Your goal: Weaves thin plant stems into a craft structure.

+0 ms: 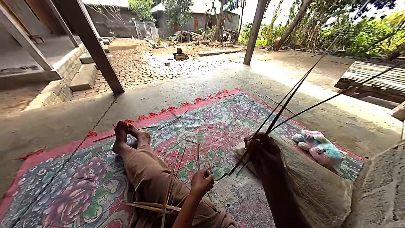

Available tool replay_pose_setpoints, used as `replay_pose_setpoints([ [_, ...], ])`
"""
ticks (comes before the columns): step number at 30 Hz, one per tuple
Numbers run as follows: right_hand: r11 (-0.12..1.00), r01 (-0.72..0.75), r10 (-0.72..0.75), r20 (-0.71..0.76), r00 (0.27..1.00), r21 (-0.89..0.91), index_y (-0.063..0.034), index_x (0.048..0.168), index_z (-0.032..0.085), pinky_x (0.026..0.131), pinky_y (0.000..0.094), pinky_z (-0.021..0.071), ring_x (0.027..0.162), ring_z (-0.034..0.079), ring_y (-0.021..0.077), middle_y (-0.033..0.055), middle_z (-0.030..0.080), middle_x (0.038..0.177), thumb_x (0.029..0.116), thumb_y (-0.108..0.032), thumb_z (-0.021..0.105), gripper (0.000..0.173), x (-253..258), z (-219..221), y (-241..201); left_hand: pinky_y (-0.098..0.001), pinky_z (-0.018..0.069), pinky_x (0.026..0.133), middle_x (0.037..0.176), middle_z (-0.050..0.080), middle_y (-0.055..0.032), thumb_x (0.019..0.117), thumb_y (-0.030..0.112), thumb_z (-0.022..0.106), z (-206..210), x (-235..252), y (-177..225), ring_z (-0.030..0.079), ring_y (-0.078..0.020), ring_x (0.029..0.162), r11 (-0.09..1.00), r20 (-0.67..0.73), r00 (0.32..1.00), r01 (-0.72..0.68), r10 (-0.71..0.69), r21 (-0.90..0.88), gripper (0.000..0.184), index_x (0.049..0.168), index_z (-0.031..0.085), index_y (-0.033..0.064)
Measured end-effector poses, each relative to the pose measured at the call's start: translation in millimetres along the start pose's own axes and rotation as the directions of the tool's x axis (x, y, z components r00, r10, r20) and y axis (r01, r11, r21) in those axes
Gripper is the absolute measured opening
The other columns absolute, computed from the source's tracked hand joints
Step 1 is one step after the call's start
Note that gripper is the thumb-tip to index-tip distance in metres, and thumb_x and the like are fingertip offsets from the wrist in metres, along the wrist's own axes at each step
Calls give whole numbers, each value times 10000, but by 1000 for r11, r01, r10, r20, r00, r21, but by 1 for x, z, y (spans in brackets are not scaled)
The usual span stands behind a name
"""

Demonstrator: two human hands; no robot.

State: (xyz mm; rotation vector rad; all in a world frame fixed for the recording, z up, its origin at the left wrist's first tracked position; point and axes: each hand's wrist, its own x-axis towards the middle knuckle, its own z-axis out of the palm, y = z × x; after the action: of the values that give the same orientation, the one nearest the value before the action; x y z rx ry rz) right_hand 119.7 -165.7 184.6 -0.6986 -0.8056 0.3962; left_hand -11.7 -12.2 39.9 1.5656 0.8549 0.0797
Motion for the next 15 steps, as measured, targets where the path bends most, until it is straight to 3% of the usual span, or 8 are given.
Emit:
replay_pose_setpoints([
  [2, 996, -27, 28, -17, 999, 81, -106, 1002, 714, 484, 136, 420, 549, 501, -14, -3, 656, 808, 949, -77, 682, 68, -6, 2, -9, -330, 585, 625, 776, 684, -66, 1013, 129, 602, -4, 3, -2, 677, -150, 627, 999, -18, 1000, 1, 0, 55, 125, 964, 622, 16],
  [5, 987, 29, -25, -25, 999, 160, -143, 1013, 717, 506, 130, 470, 615, 584, 1, -1, 690, 887, 939, -130, 709, 75, -16, 10, -41, -359, 579, 633, 743, 656, -59, 1002, 140, 607, -7, 3, -6, 656, -159, 611, 991, -50, 999, 3, 3, 133, 139, 933, 631, 22],
  [8, 989, 29, -25, -35, 999, 146, -135, 983, 713, 503, 126, 465, 596, 572, -3, -5, 685, 857, 953, -112, 686, 46, -2, 8, -42, -342, 581, 622, 742, 655, -61, 1003, 132, 612, -3, 0, 0, 652, -150, 596, 996, -52, 998, -36, 40, 75, 136, 939, 637, 15],
  [10, 992, -86, 94, -93, 991, 90, -91, 955, 670, 481, 140, 441, 547, 533, 2, 12, 671, 808, 983, -30, 574, 118, 10, -3, -12, -311, 579, 588, 727, 647, -61, 999, 98, 626, -1, -8, 9, 643, -139, 574, 993, -64, 993, -98, 94, -59, 114, 931, 629, 6],
  [12, 959, -281, 281, -218, 934, 31, -27, 996, 628, 469, 169, 442, 514, 512, 25, 36, 659, 775, 1011, 17, 503, 134, 16, -19, 35, -296, 579, 580, 723, 644, -59, 991, 58, 635, -4, -19, 23, 637, -131, 572, 970, -87, 985, -161, 147, -182, 78, 941, 625, -1],
  [15, 764, -645, 608, -337, 719, 3, -15, 1063, 584, 453, 185, 399, 497, 464, 32, 12, 614, 749, 1025, -12, 548, 52, -1, -60, 120, -280, 582, 580, 744, 660, -60, 978, 11, 634, -13, -36, 42, 650, -126, 594, 929, -134, 968, -242, 212, -278, 27, 977, 628, -15],
])
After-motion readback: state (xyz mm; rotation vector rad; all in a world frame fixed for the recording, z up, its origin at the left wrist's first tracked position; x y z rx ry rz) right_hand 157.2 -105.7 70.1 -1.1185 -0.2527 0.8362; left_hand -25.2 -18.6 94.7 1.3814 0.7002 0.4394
